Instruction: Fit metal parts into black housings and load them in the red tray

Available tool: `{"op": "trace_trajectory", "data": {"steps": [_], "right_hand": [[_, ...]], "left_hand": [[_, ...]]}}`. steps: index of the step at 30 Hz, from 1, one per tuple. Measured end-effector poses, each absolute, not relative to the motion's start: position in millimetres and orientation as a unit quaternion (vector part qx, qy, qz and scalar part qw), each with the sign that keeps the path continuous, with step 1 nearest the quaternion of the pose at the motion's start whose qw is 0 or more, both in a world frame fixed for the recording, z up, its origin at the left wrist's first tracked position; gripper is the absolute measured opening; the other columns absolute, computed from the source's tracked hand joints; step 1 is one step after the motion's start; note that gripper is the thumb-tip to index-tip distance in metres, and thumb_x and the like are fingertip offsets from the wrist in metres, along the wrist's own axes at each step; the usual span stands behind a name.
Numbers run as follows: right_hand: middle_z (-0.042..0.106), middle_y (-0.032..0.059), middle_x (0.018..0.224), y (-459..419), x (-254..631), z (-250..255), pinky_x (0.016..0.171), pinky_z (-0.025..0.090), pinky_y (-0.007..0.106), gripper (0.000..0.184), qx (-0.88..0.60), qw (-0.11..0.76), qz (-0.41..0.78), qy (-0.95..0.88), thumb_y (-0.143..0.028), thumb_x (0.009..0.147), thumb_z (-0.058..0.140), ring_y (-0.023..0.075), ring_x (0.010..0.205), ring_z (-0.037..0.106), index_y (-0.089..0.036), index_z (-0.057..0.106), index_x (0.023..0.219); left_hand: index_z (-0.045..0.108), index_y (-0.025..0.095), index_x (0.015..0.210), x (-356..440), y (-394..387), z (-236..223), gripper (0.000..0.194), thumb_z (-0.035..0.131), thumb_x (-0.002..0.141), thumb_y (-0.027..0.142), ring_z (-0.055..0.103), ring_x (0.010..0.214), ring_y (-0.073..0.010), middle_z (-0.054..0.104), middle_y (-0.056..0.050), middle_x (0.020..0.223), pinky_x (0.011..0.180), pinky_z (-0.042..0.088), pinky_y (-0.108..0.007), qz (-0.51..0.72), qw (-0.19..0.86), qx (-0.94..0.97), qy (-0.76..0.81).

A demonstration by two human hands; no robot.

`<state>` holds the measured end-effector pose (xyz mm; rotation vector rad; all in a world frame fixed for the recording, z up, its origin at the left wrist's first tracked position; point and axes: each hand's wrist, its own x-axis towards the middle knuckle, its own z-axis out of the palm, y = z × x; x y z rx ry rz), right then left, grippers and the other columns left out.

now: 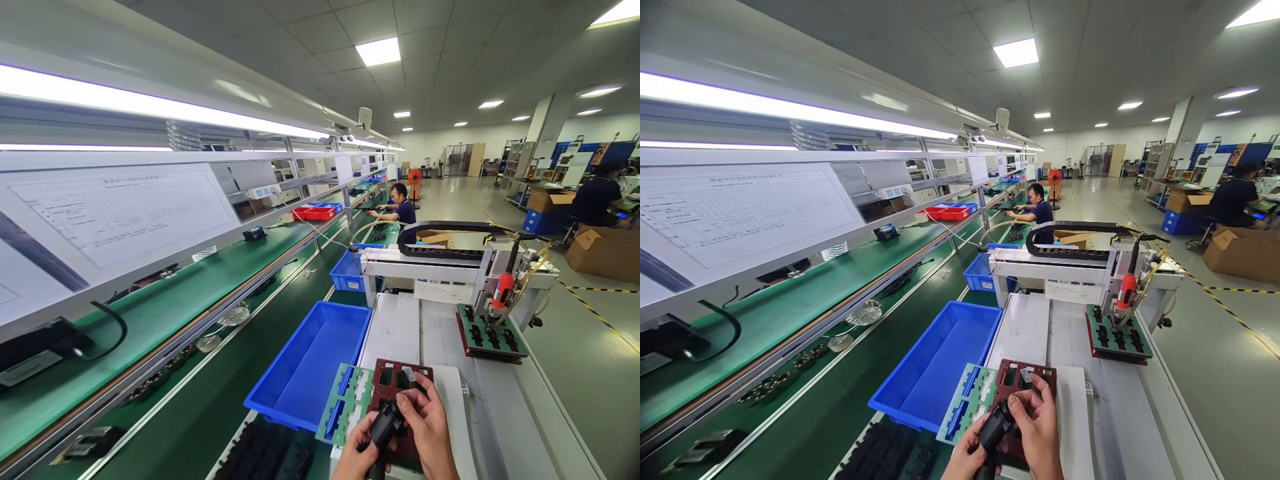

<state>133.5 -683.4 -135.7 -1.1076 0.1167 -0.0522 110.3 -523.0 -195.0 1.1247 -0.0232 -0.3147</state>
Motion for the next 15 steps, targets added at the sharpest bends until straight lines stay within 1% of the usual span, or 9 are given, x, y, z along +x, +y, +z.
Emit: {"op": "trace_trajectory", "data": {"steps": [2, 4, 5, 6, 8, 10, 11, 13, 15], "right_hand": [[0.079, 0.0099, 0.096, -687.5, 126.3, -131.8, 0.076, 0.062, 0.037, 0.071, -0.528, 0.848, -0.015, 0.056, -0.059, 0.08, 0.087, 0.0292, 0.089, 0.075, -0.023, 0.055, 0.131], [0.079, 0.0124, 0.104, -691.8, 118.8, -129.7, 0.079, 0.063, 0.038, 0.069, -0.563, 0.824, -0.033, 0.055, -0.065, 0.082, 0.082, 0.0305, 0.094, 0.075, -0.023, 0.059, 0.132], [0.078, 0.0131, 0.108, -694.3, 114.8, -128.7, 0.08, 0.063, 0.038, 0.067, -0.591, 0.802, -0.058, 0.056, -0.066, 0.083, 0.08, 0.0302, 0.095, 0.075, -0.023, 0.062, 0.132], [0.077, 0.0134, 0.111, -697.0, 110.8, -127.6, 0.081, 0.062, 0.036, 0.063, -0.621, 0.777, -0.09, 0.059, -0.065, 0.084, 0.079, 0.0295, 0.097, 0.073, -0.023, 0.066, 0.13], [0.073, 0.013, 0.115, -702.2, 102.9, -125.2, 0.082, 0.061, 0.033, 0.051, -0.658, 0.735, -0.149, 0.068, -0.063, 0.086, 0.079, 0.0278, 0.098, 0.071, -0.023, 0.075, 0.116], [0.07, 0.0101, 0.105, -705.8, 96.0, -123.7, 0.076, 0.058, 0.029, 0.042, -0.659, 0.733, -0.156, 0.066, -0.063, 0.086, 0.078, 0.0247, 0.09, 0.067, -0.022, 0.078, 0.093], [0.068, 0.0079, 0.096, -706.5, 93.1, -123.6, 0.071, 0.056, 0.028, 0.043, -0.651, 0.744, -0.139, 0.057, -0.064, 0.086, 0.077, 0.0226, 0.083, 0.065, -0.021, 0.075, 0.083], [0.06, 0.0032, 0.076, -705.7, 88.8, -124.8, 0.06, 0.05, 0.026, 0.05, -0.638, 0.765, -0.085, 0.036, -0.067, 0.086, 0.075, 0.0182, 0.068, 0.056, -0.02, 0.069, 0.07], [0.056, 0.0011, 0.066, -703.4, 86.3, -127.4, 0.056, 0.044, 0.026, 0.054, -0.642, 0.765, -0.04, 0.029, -0.07, 0.084, 0.073, 0.0165, 0.061, 0.05, -0.019, 0.068, 0.068]], "left_hand": [[0.076, 0.024, 0.114, 112.8, -528.5, -197.6, 0.075, 0.09, 0.058, 0.073, 0.062, 0.052, -0.0153, 0.076, -0.007, 0.08, 0.051, 0.052, -0.029, -0.178, 0.834, 0.522, -0.03], [0.073, 0.029, 0.127, 113.7, -529.1, -203.9, 0.084, 0.093, 0.056, 0.068, 0.067, 0.057, -0.0193, 0.079, -0.011, 0.098, 0.051, 0.054, -0.032, -0.178, 0.842, 0.508, -0.031], [0.071, 0.031, 0.131, 113.7, -527.9, -207.8, 0.088, 0.096, 0.054, 0.065, 0.071, 0.063, -0.0225, 0.079, -0.012, 0.108, 0.054, 0.057, -0.034, -0.163, 0.845, 0.509, -0.031], [0.072, 0.032, 0.132, 113.7, -526.3, -211.4, 0.09, 0.098, 0.051, 0.06, 0.075, 0.073, -0.0269, 0.078, -0.013, 0.116, 0.06, 0.061, -0.038, -0.136, 0.842, 0.52, -0.033], [0.075, 0.031, 0.127, 113.9, -523.1, -216.3, 0.084, 0.101, 0.049, 0.049, 0.077, 0.1, -0.036, 0.077, -0.013, 0.127, 0.084, 0.064, -0.046, -0.066, 0.818, 0.57, -0.044], [0.079, 0.03, 0.122, 114.7, -521.9, -215.9, 0.073, 0.099, 0.053, 0.04, 0.07, 0.123, -0.0405, 0.077, -0.012, 0.131, 0.107, 0.057, -0.049, -0.008, 0.78, 0.624, -0.056], [0.079, 0.03, 0.122, 115.1, -522.4, -213.4, 0.069, 0.098, 0.056, 0.037, 0.066, 0.129, -0.0411, 0.076, -0.012, 0.133, 0.113, 0.052, -0.05, 0.01, 0.764, 0.643, -0.059], [0.08, 0.031, 0.121, 115.7, -525.1, -205.1, 0.063, 0.095, 0.06, 0.033, 0.063, 0.134, -0.0413, 0.075, -0.012, 0.136, 0.117, 0.049, -0.052, 0.027, 0.744, 0.665, -0.061], [0.08, 0.03, 0.12, 115.2, -528.9, -194.2, 0.06, 0.094, 0.061, 0.033, 0.064, 0.133, -0.042, 0.075, -0.012, 0.137, 0.116, 0.05, -0.054, 0.038, 0.733, 0.676, -0.061]]}}
